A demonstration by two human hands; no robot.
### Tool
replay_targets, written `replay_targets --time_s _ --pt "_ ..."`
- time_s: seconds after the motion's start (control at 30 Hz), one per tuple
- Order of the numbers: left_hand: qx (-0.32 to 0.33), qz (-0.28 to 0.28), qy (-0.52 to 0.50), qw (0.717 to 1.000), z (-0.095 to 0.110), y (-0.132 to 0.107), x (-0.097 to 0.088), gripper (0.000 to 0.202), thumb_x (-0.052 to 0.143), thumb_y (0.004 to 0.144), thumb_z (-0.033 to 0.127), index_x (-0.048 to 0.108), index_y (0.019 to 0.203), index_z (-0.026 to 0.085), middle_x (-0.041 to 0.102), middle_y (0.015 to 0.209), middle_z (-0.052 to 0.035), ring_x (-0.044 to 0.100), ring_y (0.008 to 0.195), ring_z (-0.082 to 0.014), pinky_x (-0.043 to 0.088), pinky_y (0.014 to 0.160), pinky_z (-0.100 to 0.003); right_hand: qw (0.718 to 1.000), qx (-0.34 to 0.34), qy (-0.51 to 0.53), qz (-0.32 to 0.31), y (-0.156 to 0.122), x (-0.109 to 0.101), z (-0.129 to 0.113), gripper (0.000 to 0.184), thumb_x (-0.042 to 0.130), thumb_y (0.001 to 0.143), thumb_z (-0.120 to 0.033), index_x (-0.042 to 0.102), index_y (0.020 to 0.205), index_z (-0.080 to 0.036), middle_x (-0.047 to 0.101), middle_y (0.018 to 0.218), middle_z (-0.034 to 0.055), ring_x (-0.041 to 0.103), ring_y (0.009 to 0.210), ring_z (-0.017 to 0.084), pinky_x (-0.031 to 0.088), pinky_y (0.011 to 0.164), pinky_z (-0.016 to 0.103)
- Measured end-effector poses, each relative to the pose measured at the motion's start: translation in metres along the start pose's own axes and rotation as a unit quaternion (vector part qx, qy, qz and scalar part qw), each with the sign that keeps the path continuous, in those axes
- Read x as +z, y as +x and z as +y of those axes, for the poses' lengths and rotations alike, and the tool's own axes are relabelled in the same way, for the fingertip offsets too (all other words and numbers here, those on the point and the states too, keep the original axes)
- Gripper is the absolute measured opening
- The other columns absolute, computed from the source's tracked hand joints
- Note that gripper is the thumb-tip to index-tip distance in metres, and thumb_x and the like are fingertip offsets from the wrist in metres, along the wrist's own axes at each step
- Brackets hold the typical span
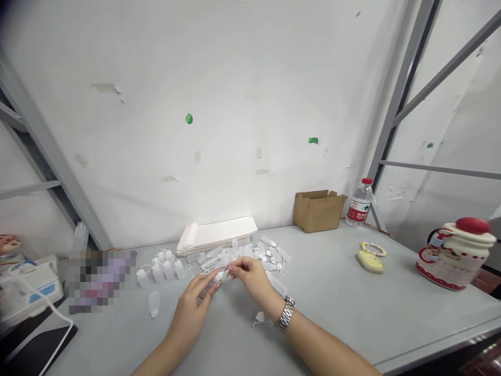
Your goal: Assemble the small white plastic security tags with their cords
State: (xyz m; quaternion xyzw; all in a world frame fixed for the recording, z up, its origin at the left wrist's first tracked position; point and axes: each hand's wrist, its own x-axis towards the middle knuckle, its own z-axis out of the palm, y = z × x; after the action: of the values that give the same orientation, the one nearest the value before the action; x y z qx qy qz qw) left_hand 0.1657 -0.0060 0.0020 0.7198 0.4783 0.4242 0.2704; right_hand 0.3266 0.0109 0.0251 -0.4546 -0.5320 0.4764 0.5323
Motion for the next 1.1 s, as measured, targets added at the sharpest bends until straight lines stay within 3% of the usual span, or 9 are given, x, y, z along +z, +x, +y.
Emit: replay_targets --time_s 0.37,0.8,1.1 --pt "0.020 -0.015 0.016 1.000 0.0007 -0.0011 0.0003 0.033 0.039 0.084 0.025 0.056 0.113 0.029 0.060 0.094 -0.0032 0.058 0.086 -0.0178 0.047 0.076 -0.033 1.000 -0.022 -0.013 -0.017 -0.0007 0.0005 0.0001 0.015 0.066 0.065 -0.033 0.066 0.063 -0.017 0.060 0.059 0.0000 0.053 0.061 0.014 0.042 0.062 0.028" --pt "0.016 0.019 0.013 1.000 0.0020 0.0000 0.0006 0.031 0.043 0.083 0.027 0.058 0.110 0.029 0.062 0.097 -0.0028 0.058 0.089 -0.0179 0.048 0.075 -0.032 0.997 0.022 0.073 -0.017 -0.0004 -0.0004 0.0017 0.021 0.068 0.064 -0.035 0.067 0.066 -0.015 0.062 0.064 0.0015 0.055 0.062 0.013 0.043 0.067 0.027" --pt "0.014 0.007 0.010 1.000 -0.0004 0.0000 0.0012 0.032 0.040 0.084 0.027 0.055 0.113 0.030 0.060 0.100 -0.0030 0.057 0.093 -0.0180 0.047 0.078 -0.033 0.996 0.021 0.084 -0.018 -0.0009 0.0000 0.0022 0.020 0.069 0.063 -0.036 0.067 0.065 -0.016 0.062 0.062 0.0010 0.055 0.062 0.013 0.044 0.067 0.028"
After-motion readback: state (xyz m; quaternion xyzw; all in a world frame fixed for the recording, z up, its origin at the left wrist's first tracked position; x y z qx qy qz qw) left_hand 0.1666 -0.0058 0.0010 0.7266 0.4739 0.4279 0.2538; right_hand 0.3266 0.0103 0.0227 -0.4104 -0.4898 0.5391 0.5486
